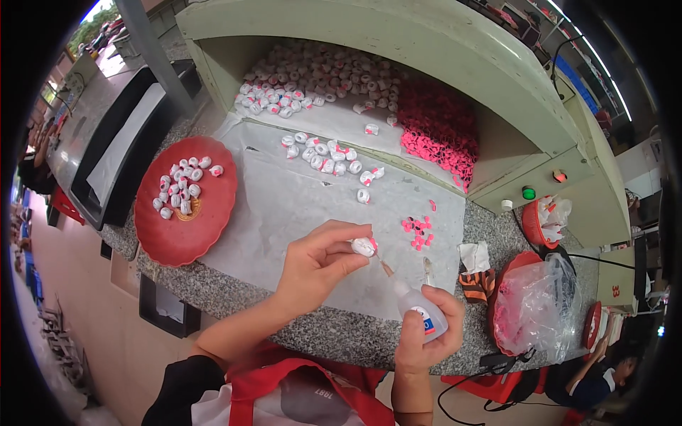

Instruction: The recorder is gluing small pink bow accessories onto Hello Kitty toy heads at a factory workstation.

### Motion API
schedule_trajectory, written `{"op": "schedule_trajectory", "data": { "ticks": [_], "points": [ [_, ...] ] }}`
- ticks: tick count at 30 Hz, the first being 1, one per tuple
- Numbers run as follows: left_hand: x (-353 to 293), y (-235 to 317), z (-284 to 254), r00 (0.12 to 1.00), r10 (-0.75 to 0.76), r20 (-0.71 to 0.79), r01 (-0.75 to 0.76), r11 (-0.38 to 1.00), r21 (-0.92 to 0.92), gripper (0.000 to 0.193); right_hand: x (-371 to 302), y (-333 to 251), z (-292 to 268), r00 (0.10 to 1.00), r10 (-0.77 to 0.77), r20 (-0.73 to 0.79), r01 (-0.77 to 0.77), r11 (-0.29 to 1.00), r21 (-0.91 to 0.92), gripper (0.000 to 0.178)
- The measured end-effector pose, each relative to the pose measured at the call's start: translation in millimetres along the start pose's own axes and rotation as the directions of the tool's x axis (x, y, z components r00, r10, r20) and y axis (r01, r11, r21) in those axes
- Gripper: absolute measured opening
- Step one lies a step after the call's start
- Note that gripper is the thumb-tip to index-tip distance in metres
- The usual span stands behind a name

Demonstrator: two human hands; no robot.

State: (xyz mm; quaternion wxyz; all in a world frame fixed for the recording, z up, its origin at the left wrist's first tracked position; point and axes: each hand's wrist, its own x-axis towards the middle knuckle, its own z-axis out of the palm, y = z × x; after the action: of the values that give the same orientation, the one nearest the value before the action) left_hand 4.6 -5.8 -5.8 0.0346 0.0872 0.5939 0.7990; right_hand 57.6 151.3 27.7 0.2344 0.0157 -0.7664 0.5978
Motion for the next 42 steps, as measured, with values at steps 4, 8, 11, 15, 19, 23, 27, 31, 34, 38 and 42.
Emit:
{"op": "schedule_trajectory", "data": {
  "ticks": [4,8,11,15,19,23,27,31,34,38,42],
  "points": [
    [-2.4,4.3,7.0,0.993,0.095,-0.075,-0.091,0.995,0.051,0.034,-2.4,-2.7,0.5,0.996,-0.055,0.072,0.063,0.993,-0.099,0.028],
    [-2.7,5.2,9.4,0.996,0.030,-0.089,-0.030,1.000,0.007,0.030,2.3,-0.2,2.5,0.982,-0.165,0.088,0.177,0.974,-0.145,0.024],
    [-2.4,4.4,10.9,0.995,0.073,-0.070,-0.071,0.997,0.028,0.031,3.1,1.9,0.5,0.984,-0.153,0.091,0.165,0.976,-0.141,0.024],
    [-1.8,3.2,12.7,0.994,0.085,-0.068,-0.082,0.995,0.050,0.031,4.1,5.1,0.7,0.982,-0.169,0.085,0.180,0.974,-0.140,0.024],
    [-1.7,4.3,13.6,0.993,0.106,-0.053,-0.102,0.993,0.066,0.030,6.4,2.1,1.1,0.975,-0.197,0.102,0.210,0.968,-0.138,0.022],
    [-3.1,4.9,10.5,0.990,0.125,-0.065,-0.116,0.985,0.128,0.029,8.0,-2.1,0.7,0.962,-0.226,0.152,0.246,0.960,-0.133,0.020],
    [-4.1,4.9,9.4,0.992,0.110,-0.063,-0.102,0.987,0.124,0.030,7.8,-4.0,-1.2,0.964,-0.225,0.144,0.248,0.955,-0.163,0.021],
    [-5.1,4.6,10.5,0.995,0.084,-0.061,-0.080,0.995,0.055,0.032,7.0,-4.4,-1.6,0.969,-0.214,0.121,0.233,0.957,-0.173,0.021],
    [-4.1,9.7,8.6,0.997,-0.067,-0.047,0.060,0.990,-0.126,0.033,5.5,-2.2,-2.2,0.968,-0.224,0.111,0.241,0.955,-0.172,0.021],
    [-1.2,13.7,9.7,0.981,-0.192,0.009,0.190,0.957,-0.217,0.032,3.7,-1.8,-5.6,0.975,-0.205,0.085,0.217,0.962,-0.168,0.022],
    [-1.9,10.9,8.9,0.981,-0.192,-0.002,0.186,0.956,-0.229,0.032,4.8,0.1,-5.0,0.968,-0.235,0.091,0.248,0.954,-0.167,0.022]
  ]
}}
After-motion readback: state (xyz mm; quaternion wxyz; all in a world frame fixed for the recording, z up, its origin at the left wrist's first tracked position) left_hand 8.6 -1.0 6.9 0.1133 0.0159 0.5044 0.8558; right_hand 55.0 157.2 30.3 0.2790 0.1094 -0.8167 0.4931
